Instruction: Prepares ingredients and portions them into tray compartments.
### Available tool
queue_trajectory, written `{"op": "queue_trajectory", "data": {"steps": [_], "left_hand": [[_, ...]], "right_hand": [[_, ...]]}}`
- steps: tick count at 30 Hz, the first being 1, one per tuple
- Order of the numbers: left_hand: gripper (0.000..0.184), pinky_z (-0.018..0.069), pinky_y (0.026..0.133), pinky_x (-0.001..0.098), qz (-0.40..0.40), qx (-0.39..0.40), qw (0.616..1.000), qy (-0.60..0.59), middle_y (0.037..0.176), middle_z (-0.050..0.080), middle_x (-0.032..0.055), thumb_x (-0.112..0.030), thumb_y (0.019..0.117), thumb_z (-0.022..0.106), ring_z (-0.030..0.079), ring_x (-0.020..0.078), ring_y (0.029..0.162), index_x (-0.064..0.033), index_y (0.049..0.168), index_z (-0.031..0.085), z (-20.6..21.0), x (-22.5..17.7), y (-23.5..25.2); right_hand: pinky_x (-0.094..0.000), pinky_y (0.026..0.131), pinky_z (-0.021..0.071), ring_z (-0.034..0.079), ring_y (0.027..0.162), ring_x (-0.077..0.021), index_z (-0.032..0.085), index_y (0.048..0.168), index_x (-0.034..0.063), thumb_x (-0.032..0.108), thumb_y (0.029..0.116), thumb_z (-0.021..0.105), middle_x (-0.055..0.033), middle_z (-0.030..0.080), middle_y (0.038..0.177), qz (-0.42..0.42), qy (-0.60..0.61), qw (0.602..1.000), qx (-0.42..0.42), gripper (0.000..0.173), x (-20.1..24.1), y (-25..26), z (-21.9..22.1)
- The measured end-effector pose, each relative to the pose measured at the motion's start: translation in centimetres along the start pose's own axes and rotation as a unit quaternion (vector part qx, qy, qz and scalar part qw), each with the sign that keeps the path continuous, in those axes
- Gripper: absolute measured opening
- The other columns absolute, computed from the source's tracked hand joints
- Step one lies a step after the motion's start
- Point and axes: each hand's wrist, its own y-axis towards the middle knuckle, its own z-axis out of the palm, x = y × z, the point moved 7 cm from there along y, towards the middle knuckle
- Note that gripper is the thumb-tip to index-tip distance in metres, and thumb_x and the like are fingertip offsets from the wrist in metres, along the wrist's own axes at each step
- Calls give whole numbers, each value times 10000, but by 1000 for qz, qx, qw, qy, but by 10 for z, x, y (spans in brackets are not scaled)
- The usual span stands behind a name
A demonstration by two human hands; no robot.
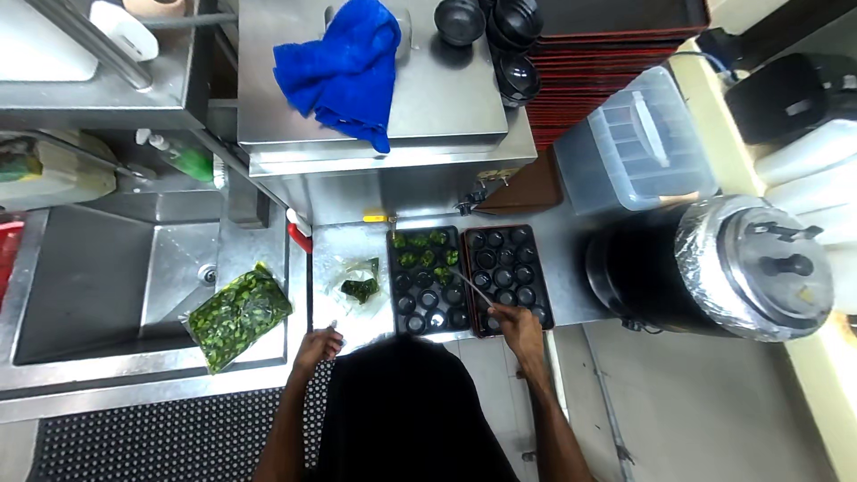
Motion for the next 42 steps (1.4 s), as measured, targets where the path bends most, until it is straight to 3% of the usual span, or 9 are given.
{"op": "queue_trajectory", "data": {"steps": [6, 11, 17, 24, 30, 36, 42], "left_hand": [[455, 539, 480, 285, -7, 4, 1000, 3, 724, 724, 111, -299, 1111, 428, 651, 153, 523, 24, 991, 725, 1, -2, -1], [448, 546, 487, 288, -8, 3, 1000, -2, 726, 724, 109, -294, 1111, 430, 653, 156, 527, 23, 988, 722, 1, -3, -3], [450, 547, 489, 283, -2, -3, 1000, -8, 739, 731, 111, -286, 1113, 422, 657, 153, 531, 23, 990, 726, 2, -1, -3], [443, 550, 506, 299, -16, -9, 1000, 7, 754, 731, 110, -298, 1110, 431, 661, 165, 552, 23, 1003, 717, 3, -5, -7], [452, 553, 504, 294, -15, -4, 1000, -2, 760, 737, 115, -297, 1111, 426, 669, 162, 553, 21, 998, 726, 1, -1, -4], [445, 554, 507, 298, -12, -5, 1000, 0, 762, 737, 119, -300, 1108, 437, 669, 168, 555, 23, 1000, 724, 1, -2, -4], [456, 551, 504, 292, -16, 2, 1000, 1, 758, 735, 117, -300, 1112, 426, 665, 160, 553, 25, 996, 723, 0, -2, -3]], "right_hand": [[-560, 890, 560, 743, 978, -239, 813, 1133, 248, 377, 997, 659, -24, 794, 1029, -24, 3, 999, 47, 243, 19, 1, 16], [-587, 891, 551, 731, 1018, -305, 764, 1240, 298, 455, 1001, 617, -59, 782, 1078, -11, -90, 993, 71, 322, 25, 5, 49], [-591, 848, 559, 740, 970, -319, 765, 1238, 299, 448, 1007, 615, -78, 786, 1027, 10, -100, 995, 26, 313, 22, -1, 34], [-604, 850, 548, 729, 994, -357, 751, 1239, 286, 456, 1035, 549, -107, 777, 1046, 22, -152, 987, 39, 333, 20, 5, 38], [-591, 837, 552, 736, 968, -316, 794, 1169, 283, 372, 1030, 587, -73, 787, 1027, 11, -74, 997, 13, 264, 10, 6, 34], [-529, 862, 570, 749, 910, -180, 822, 1101, 216, 340, 994, 677, -12, 798, 975, -16, 83, 996, -6, 219, 2, -3, 21], [-541, 870, 570, 748, 946, -222, 812, 1137, 254, 377, 1003, 649, -22, 796, 1001, -22, 22, 998, 47, 245, 20, -4, 55]]}}
